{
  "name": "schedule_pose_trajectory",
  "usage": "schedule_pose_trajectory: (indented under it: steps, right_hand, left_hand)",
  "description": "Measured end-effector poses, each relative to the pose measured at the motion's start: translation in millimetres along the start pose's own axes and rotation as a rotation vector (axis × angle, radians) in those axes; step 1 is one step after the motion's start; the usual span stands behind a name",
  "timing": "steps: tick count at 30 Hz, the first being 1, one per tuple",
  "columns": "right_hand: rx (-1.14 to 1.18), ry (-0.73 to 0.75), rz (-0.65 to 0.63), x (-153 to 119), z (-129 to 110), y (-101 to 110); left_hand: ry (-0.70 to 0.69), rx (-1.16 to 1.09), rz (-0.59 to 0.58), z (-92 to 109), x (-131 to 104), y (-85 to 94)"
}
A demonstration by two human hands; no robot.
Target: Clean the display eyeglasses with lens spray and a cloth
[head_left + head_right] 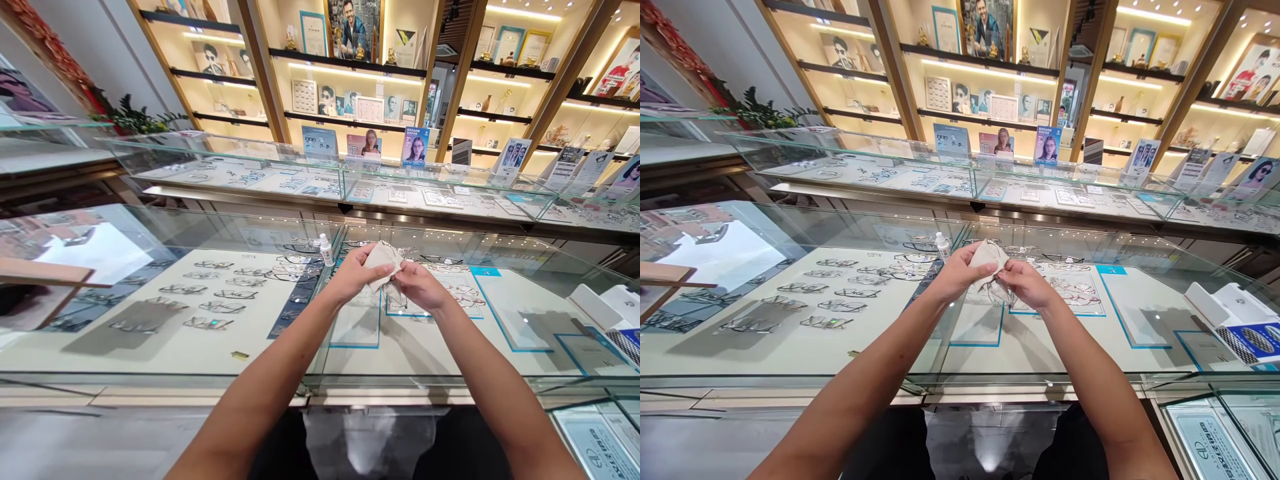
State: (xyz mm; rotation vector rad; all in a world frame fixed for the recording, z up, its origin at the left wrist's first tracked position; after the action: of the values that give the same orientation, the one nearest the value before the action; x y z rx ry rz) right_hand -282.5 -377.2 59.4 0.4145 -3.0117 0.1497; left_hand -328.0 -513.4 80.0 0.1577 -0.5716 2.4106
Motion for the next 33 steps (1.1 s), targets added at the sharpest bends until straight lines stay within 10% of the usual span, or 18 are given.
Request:
schedule_pose_trajectory:
  steps: [33]
  right_hand:
    - [-0.024,-0.013,0.024,3.5,11.9,-1.0]
  left_hand:
    - [-0.021,-0.023,0.108,-10.5,4.5,6.5]
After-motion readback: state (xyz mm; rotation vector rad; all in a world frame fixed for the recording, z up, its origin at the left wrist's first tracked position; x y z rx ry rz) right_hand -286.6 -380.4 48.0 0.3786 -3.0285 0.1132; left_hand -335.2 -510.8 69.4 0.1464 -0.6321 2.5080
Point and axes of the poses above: each hand's wrist, its own x-axis towards the middle knuckle, its own y-axis out of the back of the hand, z = x × y, the point moved 4 cm from there along x, towards the middle knuckle, and after that the axes turned 12 degrees about -x, right-handed, at the moved point
